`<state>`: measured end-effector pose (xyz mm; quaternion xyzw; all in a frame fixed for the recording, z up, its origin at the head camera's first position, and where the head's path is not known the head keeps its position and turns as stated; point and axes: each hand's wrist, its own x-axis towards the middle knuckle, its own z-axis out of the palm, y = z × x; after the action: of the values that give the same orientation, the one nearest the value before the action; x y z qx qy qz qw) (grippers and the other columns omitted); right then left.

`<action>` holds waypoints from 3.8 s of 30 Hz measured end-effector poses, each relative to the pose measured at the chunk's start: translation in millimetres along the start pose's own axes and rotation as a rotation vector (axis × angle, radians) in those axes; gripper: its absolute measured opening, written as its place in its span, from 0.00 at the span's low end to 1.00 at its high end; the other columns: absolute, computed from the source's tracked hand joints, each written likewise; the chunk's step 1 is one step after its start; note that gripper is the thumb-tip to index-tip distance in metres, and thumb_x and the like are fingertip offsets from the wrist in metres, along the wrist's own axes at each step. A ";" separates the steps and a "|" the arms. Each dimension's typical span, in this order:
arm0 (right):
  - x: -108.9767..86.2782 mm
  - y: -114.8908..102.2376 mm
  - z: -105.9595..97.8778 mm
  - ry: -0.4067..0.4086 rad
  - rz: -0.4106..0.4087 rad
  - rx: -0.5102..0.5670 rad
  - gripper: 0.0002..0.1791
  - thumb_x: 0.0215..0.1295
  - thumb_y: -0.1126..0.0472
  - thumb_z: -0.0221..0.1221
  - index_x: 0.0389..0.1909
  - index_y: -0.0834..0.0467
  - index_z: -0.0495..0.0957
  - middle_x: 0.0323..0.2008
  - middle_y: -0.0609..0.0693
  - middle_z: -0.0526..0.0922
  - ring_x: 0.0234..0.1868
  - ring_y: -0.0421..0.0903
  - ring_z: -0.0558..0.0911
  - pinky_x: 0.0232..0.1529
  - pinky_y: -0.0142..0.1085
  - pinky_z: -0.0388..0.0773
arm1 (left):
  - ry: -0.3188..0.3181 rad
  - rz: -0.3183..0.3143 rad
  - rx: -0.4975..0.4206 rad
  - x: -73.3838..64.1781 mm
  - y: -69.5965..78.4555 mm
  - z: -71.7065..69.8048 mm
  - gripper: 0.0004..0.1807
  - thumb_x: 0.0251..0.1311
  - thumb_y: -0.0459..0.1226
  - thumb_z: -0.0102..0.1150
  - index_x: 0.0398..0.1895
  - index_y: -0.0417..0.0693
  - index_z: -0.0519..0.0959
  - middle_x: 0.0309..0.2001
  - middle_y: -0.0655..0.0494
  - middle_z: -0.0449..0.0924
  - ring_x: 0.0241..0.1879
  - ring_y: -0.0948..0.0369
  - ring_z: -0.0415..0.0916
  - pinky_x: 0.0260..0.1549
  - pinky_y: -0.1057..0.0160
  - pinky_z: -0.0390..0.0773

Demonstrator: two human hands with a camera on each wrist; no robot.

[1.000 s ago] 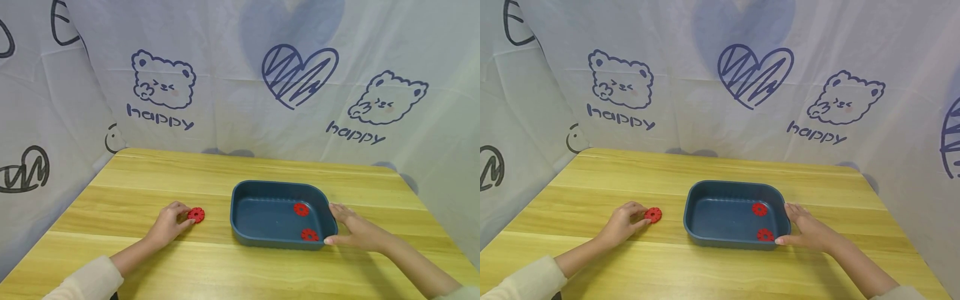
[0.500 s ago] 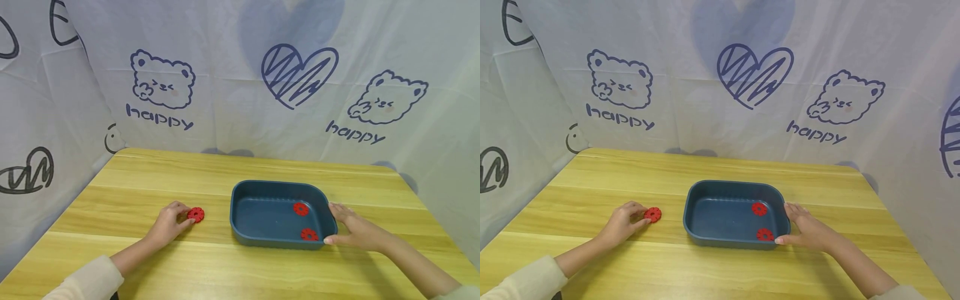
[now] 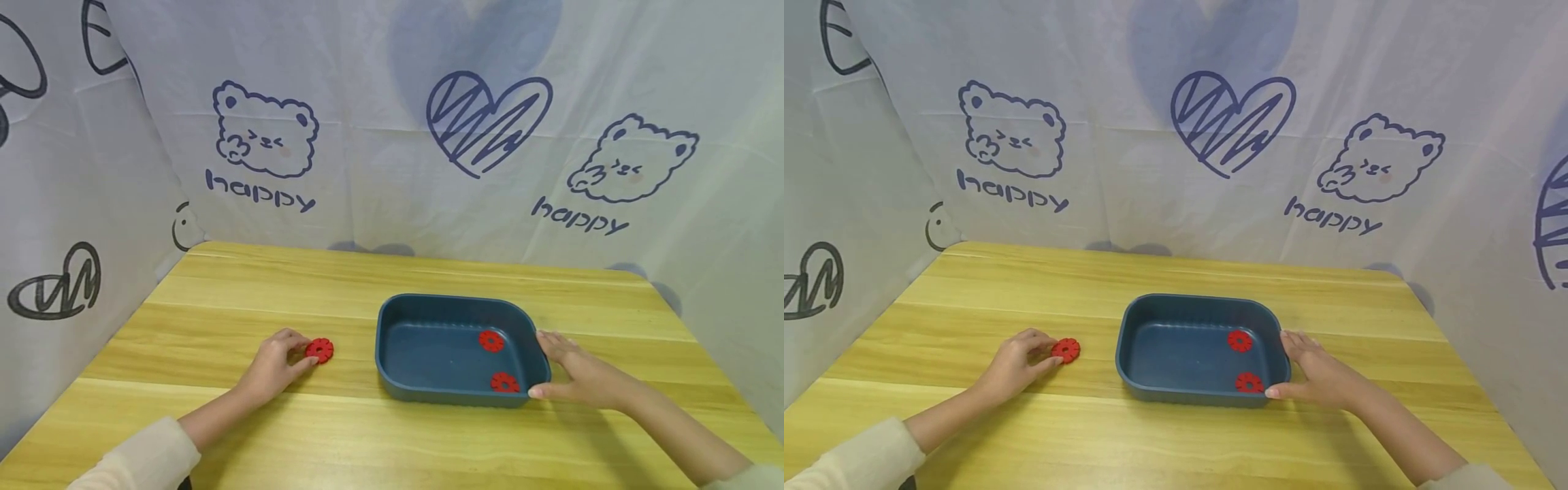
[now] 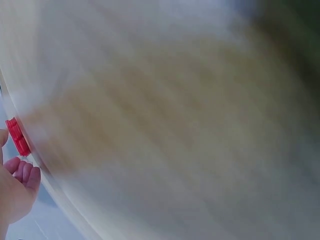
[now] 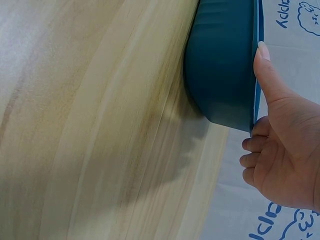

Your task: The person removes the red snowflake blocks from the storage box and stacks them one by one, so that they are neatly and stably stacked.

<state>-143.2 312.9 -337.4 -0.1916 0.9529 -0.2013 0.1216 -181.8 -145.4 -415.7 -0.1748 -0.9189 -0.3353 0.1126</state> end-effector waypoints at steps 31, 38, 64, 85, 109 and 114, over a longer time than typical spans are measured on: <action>0.6 -0.3 0.8 -0.005 0.005 -0.017 0.56 0.51 0.39 0.62 0.66 0.75 0.50 0.66 0.75 0.51 0.65 0.76 0.50 0.58 0.68 0.55 | 0.163 0.188 -0.287 41.7 69.6 -22.0 0.15 0.50 0.33 0.67 0.42 0.38 0.81 0.41 0.46 0.82 0.40 0.55 0.78 0.40 0.58 0.81; 0.5 -0.4 1.4 0.009 0.000 -0.034 0.56 0.51 0.39 0.63 0.66 0.75 0.52 0.66 0.75 0.52 0.65 0.75 0.51 0.58 0.67 0.56 | 0.154 0.232 -0.338 47.1 85.9 -12.9 0.15 0.50 0.33 0.67 0.42 0.38 0.81 0.40 0.46 0.82 0.40 0.56 0.78 0.40 0.58 0.81; 0.8 -4.1 0.0 0.025 -0.010 -0.090 0.55 0.50 0.38 0.62 0.64 0.76 0.55 0.65 0.75 0.57 0.64 0.75 0.54 0.57 0.66 0.58 | -0.056 0.347 -0.330 56.9 126.7 43.7 0.15 0.54 0.39 0.64 0.44 0.41 0.81 0.41 0.52 0.80 0.39 0.60 0.76 0.40 0.68 0.77; -2.1 -3.2 1.4 0.030 0.000 -0.074 0.53 0.51 0.40 0.63 0.64 0.76 0.55 0.65 0.75 0.56 0.64 0.76 0.53 0.56 0.68 0.59 | -0.146 0.414 -0.388 67.9 172.6 95.5 0.16 0.55 0.39 0.64 0.44 0.40 0.80 0.39 0.51 0.79 0.38 0.60 0.75 0.39 0.74 0.74; -1.5 -0.9 1.6 0.060 -0.041 -0.090 0.52 0.52 0.40 0.63 0.63 0.76 0.57 0.64 0.75 0.58 0.64 0.76 0.55 0.56 0.67 0.61 | -0.415 0.372 -0.050 86.4 198.7 142.3 0.21 0.54 0.45 0.64 0.47 0.41 0.80 0.46 0.53 0.81 0.46 0.63 0.77 0.47 0.74 0.74; -1.7 -1.7 -0.4 0.047 -0.028 -0.067 0.52 0.52 0.41 0.63 0.64 0.76 0.55 0.64 0.75 0.57 0.64 0.75 0.54 0.56 0.67 0.60 | -0.511 0.363 0.061 90.6 199.5 147.3 0.22 0.51 0.45 0.67 0.47 0.42 0.81 0.45 0.55 0.82 0.48 0.63 0.77 0.46 0.76 0.74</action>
<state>-141.3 312.4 -336.1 -0.2041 0.9590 -0.1752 0.0898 -198.7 115.9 -381.7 -0.4108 -0.8810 -0.2273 -0.0587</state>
